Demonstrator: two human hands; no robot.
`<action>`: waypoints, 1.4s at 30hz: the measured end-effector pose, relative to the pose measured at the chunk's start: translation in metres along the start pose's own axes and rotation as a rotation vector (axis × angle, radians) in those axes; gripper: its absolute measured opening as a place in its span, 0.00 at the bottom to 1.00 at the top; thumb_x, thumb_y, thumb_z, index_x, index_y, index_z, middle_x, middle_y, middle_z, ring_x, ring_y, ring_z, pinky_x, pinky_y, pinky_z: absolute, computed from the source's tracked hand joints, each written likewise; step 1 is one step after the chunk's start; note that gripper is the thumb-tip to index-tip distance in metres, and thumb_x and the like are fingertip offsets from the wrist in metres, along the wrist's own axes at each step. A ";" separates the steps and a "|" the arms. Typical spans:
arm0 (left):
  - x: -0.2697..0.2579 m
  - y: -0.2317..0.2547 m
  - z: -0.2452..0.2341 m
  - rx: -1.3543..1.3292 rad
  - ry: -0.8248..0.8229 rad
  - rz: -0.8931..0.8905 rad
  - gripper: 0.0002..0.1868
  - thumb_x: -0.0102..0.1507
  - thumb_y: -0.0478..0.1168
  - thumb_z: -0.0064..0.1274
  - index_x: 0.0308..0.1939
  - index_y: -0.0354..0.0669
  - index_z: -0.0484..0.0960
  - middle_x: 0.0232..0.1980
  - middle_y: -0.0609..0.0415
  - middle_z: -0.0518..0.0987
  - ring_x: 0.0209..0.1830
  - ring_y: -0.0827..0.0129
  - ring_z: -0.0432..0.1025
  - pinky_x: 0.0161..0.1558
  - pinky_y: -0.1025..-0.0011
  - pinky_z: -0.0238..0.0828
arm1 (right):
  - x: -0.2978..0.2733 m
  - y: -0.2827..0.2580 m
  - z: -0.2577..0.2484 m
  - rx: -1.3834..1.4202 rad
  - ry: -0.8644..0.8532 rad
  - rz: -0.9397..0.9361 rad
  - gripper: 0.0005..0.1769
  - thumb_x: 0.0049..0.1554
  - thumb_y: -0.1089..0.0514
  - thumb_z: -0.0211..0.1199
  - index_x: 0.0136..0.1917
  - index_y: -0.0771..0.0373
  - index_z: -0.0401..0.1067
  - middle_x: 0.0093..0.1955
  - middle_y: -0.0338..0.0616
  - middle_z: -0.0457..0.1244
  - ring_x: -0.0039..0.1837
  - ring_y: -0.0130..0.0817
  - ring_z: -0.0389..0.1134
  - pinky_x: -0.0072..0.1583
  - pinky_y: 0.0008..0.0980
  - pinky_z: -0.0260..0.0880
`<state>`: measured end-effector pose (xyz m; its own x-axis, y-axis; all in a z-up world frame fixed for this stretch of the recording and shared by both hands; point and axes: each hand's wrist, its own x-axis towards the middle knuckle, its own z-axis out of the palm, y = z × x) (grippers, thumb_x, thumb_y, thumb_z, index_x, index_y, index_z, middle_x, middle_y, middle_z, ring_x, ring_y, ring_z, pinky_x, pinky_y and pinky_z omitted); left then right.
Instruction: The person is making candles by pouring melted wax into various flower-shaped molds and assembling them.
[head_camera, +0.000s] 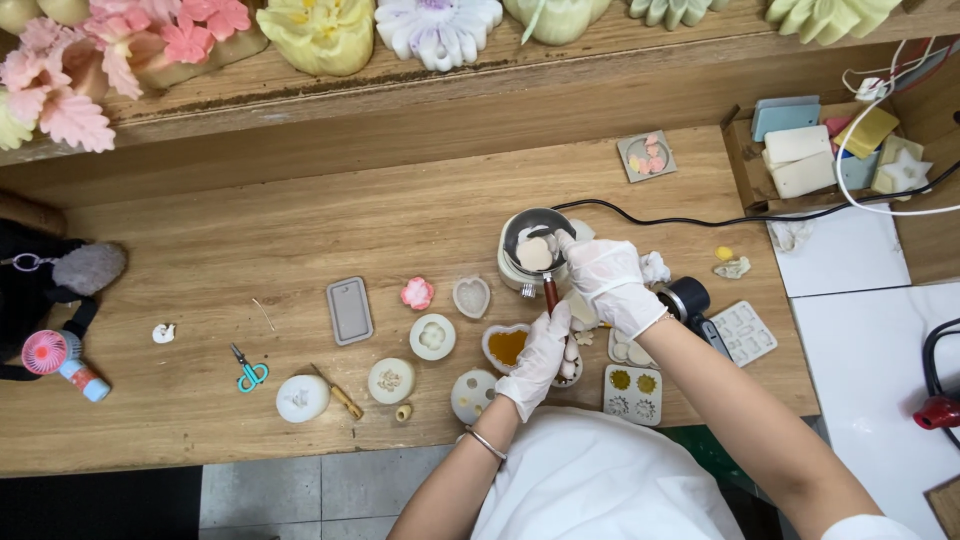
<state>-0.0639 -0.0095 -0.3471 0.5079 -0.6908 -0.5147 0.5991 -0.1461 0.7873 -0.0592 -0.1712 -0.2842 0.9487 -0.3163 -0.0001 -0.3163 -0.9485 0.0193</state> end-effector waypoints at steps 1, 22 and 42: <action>-0.002 0.001 0.001 -0.019 -0.007 0.010 0.26 0.70 0.63 0.41 0.41 0.43 0.74 0.21 0.60 0.68 0.13 0.75 0.60 0.16 0.74 0.58 | 0.003 0.004 0.006 0.037 -0.010 -0.039 0.23 0.59 0.57 0.56 0.68 0.51 0.69 0.38 0.51 0.70 0.39 0.49 0.73 0.37 0.48 0.71; -0.001 -0.002 -0.003 0.020 0.019 0.011 0.27 0.70 0.63 0.40 0.40 0.42 0.75 0.20 0.60 0.67 0.12 0.75 0.58 0.15 0.74 0.56 | -0.010 -0.012 -0.059 0.042 0.180 -0.036 0.17 0.54 0.60 0.59 0.58 0.55 0.74 0.37 0.50 0.69 0.39 0.49 0.73 0.37 0.47 0.70; -0.006 0.010 -0.002 0.114 0.060 0.018 0.28 0.71 0.63 0.39 0.39 0.42 0.77 0.20 0.60 0.66 0.12 0.75 0.59 0.15 0.74 0.55 | 0.011 -0.020 -0.006 -0.168 0.105 -0.211 0.10 0.52 0.57 0.62 0.48 0.59 0.76 0.41 0.46 0.70 0.48 0.45 0.72 0.42 0.45 0.72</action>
<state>-0.0598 -0.0058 -0.3369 0.5558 -0.6512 -0.5167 0.5169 -0.2160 0.8283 -0.0422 -0.1558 -0.2781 0.9916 -0.1003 0.0813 -0.1145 -0.9740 0.1954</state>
